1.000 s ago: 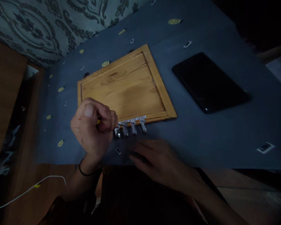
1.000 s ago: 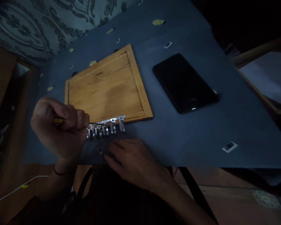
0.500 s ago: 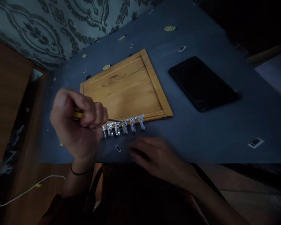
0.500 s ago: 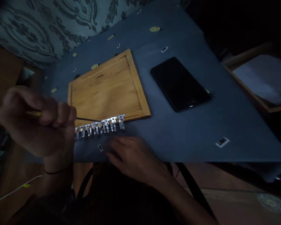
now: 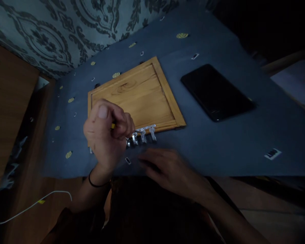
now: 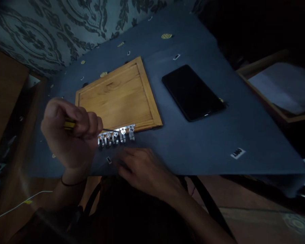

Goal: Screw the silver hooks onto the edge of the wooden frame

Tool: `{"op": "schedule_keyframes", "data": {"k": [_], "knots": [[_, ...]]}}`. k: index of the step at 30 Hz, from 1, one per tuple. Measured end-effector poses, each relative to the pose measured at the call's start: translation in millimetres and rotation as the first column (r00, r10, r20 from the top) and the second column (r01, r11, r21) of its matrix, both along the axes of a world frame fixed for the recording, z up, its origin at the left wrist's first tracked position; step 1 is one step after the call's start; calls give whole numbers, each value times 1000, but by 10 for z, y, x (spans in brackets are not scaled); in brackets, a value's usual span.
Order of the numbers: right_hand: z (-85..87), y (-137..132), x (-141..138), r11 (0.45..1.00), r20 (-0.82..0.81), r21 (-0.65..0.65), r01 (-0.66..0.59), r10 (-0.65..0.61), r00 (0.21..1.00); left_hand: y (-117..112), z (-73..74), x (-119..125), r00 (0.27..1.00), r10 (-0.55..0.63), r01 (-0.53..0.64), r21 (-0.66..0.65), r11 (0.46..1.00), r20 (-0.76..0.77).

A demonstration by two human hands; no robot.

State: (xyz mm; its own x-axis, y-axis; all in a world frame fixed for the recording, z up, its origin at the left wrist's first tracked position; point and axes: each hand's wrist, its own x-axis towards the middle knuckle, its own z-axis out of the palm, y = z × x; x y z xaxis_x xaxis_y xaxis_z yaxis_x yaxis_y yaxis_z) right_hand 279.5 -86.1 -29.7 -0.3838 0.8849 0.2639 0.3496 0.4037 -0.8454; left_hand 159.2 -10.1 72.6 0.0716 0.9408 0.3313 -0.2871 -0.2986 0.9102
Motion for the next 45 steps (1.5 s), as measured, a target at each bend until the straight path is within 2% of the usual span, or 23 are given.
{"op": "schedule_keyframes", "data": {"k": [8, 12, 19, 23, 27, 34, 40, 45], "knots": [[17, -15, -15, 1000, 28, -16, 12, -12, 1000, 39, -62, 16, 1000, 8, -8, -11, 1000, -13], [-8, -14, -17, 1000, 27, -11, 17, -16, 1000, 70, -103, 5, 1000, 5, -6, 35, 999, 6], [-18, -20, -7, 997, -14, 60, 41, -40, 999, 29, 5, -38, 993, 110, -112, 40, 993, 50], [4, -12, 17, 997, -46, 70, 28, -25, 999, -35, 61, -153, 991, 127, -128, 33, 991, 36], [-25, -13, 34, 1000, -46, 28, 12, -10, 999, -111, 95, -337, 992, 117, -119, 53, 991, 40], [-40, 3, 38, 997, -72, 55, 52, -48, 996, -215, 186, -582, 966, 251, -254, 49, 966, 69], [11, 9, 20, 989, -77, 95, 116, -109, 991, -176, 119, -686, 973, 206, -210, 26, 977, 106], [26, 16, 26, 990, -80, 81, 117, -111, 991, -153, 92, -689, 976, 187, -189, -1, 982, 110]]}}
